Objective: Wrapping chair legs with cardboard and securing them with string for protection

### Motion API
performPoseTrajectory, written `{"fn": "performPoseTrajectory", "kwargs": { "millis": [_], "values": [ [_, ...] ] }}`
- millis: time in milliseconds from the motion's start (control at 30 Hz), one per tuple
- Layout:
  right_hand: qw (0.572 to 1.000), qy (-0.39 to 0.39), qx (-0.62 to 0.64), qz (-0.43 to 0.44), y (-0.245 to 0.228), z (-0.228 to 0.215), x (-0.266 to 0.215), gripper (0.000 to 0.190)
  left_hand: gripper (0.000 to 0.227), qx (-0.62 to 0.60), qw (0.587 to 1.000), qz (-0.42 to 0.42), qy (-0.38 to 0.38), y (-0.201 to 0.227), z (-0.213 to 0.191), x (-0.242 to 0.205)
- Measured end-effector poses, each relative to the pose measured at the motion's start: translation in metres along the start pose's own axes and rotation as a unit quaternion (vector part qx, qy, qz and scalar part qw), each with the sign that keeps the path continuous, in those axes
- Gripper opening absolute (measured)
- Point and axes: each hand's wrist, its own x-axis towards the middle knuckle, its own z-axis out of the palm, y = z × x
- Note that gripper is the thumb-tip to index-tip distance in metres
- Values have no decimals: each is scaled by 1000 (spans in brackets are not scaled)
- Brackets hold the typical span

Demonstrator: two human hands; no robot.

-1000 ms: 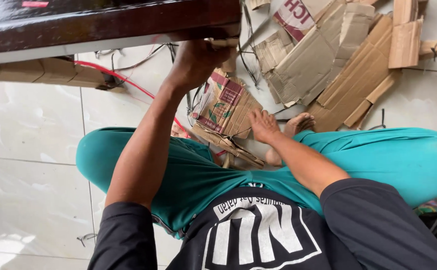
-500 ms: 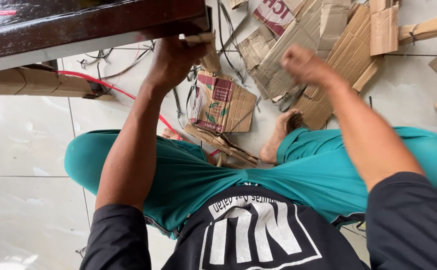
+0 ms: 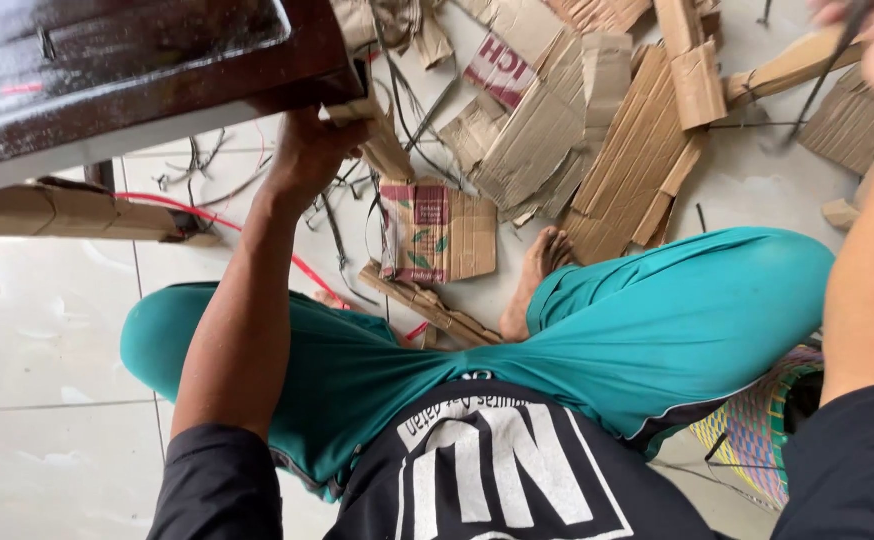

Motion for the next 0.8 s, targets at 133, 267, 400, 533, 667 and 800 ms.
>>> {"fn": "performPoseTrajectory", "kwargs": {
  "millis": [133,267,400,533,667,800],
  "values": [
    [996,61,-56,-12,-77,108,-41,16,30,34,999,-33,-2,11,2,2],
    [987,81,-140,17,-42,127,-17,41,31,28,998,-52,9,16,2,0],
    [888,99,-449,18,12,141,-1,50,34,25,998,-50,9,15,7,0],
    [817,-86,-570,19,29,231,-8,51,26,-13,997,-74,6,17,1,2],
    [806,-166,-552,-135,143,309,1,55,34,-62,982,-159,84,-15,-4,9],
    [811,-167,-558,-59,170,348,-9,35,17,-183,955,-184,146,-32,-10,1]
  ]
}}
